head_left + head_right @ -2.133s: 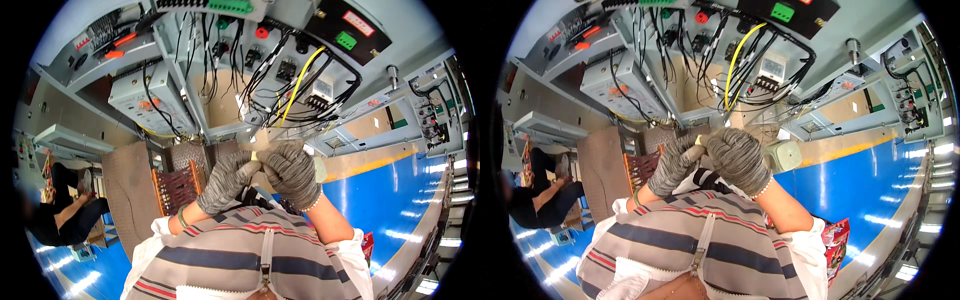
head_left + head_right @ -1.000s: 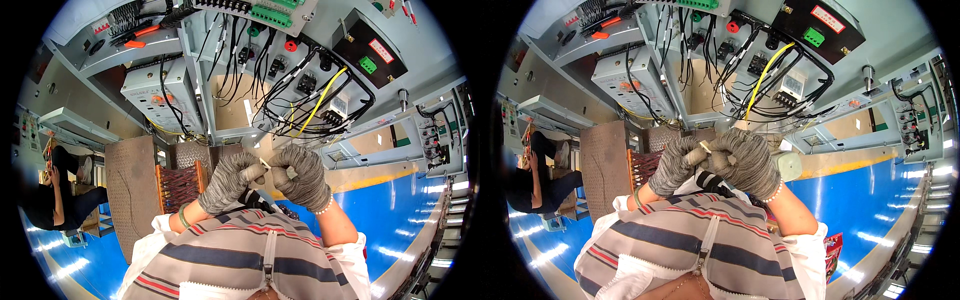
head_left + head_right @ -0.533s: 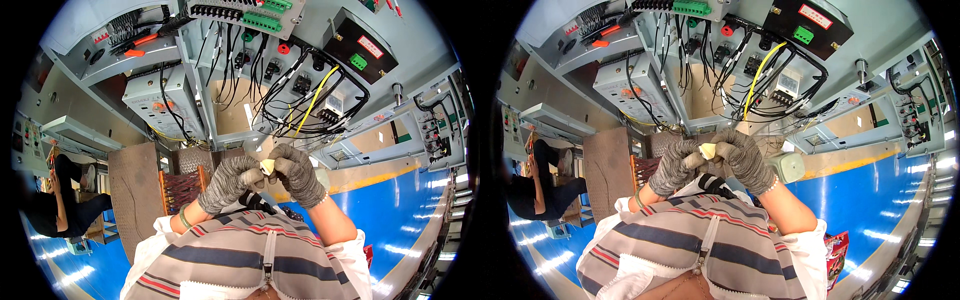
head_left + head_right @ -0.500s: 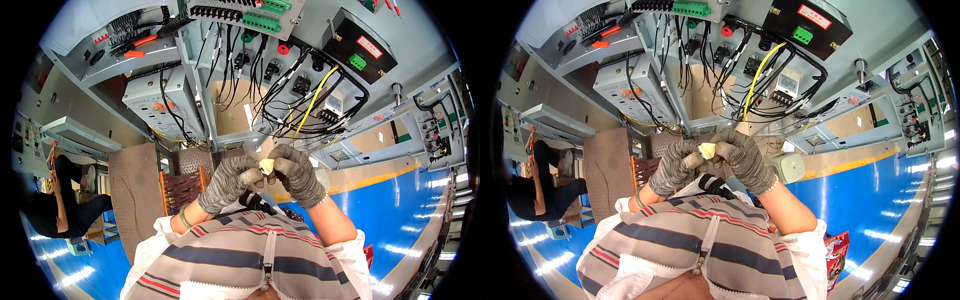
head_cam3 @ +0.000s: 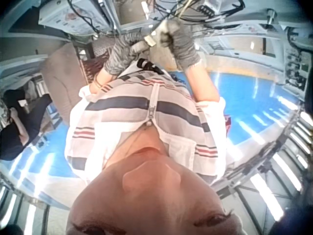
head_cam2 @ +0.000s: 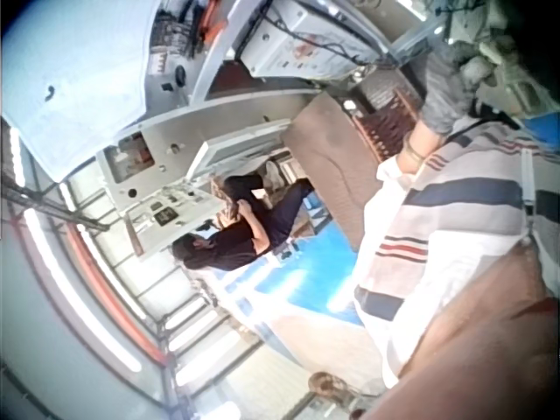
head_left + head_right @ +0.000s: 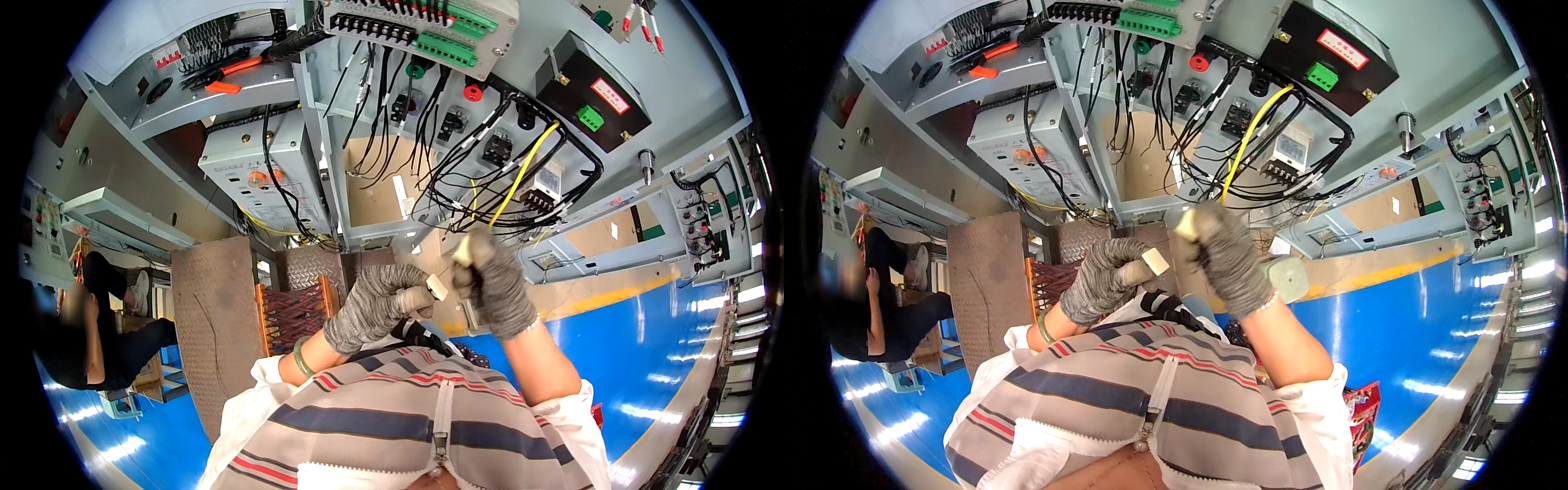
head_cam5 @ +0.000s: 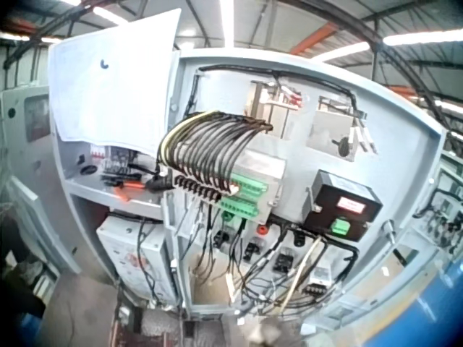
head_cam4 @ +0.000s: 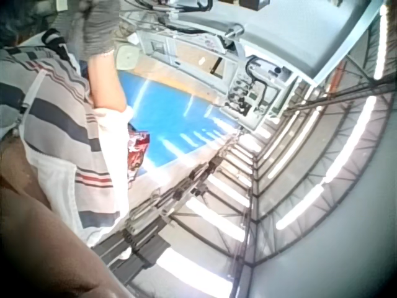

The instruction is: The person retrieves tools from a helmet and then works inside an open electrical cabinet, stripping wire ends and inserting them into terminal blocks. The person repeatedly handles wires and uses a wire stripper while another person works nearby.

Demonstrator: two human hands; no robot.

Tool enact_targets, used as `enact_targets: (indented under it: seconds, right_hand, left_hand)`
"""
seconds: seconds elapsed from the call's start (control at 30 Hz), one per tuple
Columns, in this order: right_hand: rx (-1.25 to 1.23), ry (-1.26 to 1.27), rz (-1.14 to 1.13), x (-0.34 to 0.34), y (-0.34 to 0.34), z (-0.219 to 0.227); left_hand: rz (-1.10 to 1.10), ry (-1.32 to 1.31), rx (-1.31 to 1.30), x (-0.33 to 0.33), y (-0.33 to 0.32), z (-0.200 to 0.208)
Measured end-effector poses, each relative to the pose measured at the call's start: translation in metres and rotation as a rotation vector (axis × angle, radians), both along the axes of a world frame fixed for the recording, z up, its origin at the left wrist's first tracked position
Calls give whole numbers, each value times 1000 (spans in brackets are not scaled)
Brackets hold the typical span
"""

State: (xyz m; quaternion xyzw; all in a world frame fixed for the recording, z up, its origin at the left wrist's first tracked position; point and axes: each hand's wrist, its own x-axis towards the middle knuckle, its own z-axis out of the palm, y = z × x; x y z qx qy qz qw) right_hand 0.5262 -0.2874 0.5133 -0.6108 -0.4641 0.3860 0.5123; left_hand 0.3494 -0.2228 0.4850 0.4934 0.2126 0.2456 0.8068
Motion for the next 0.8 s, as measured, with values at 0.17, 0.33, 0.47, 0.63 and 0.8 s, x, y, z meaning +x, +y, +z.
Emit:
enact_targets:
  seconds: [0.17, 0.33, 0.47, 0.63, 0.8]
  right_hand:
    - [-245, -122, -11, -3, 1, 6]
    - [-253, -650, 70, -29, 10, 16]
    - [-99, -863, -2, -46, 17, 45]
    - [626, -1683, -191, -28, 57, 83]
    - [424, -2169, -258, -13, 101, 91]
  left_hand:
    - [94, 15, 100, -15, 23, -11]
    - [181, 25, 138, -27, 46, -21]
    - [191, -19, 91, -36, 63, -26]
    - [225, -89, 162, -26, 79, -41]
    - [273, -239, 185, -1, 90, -53]
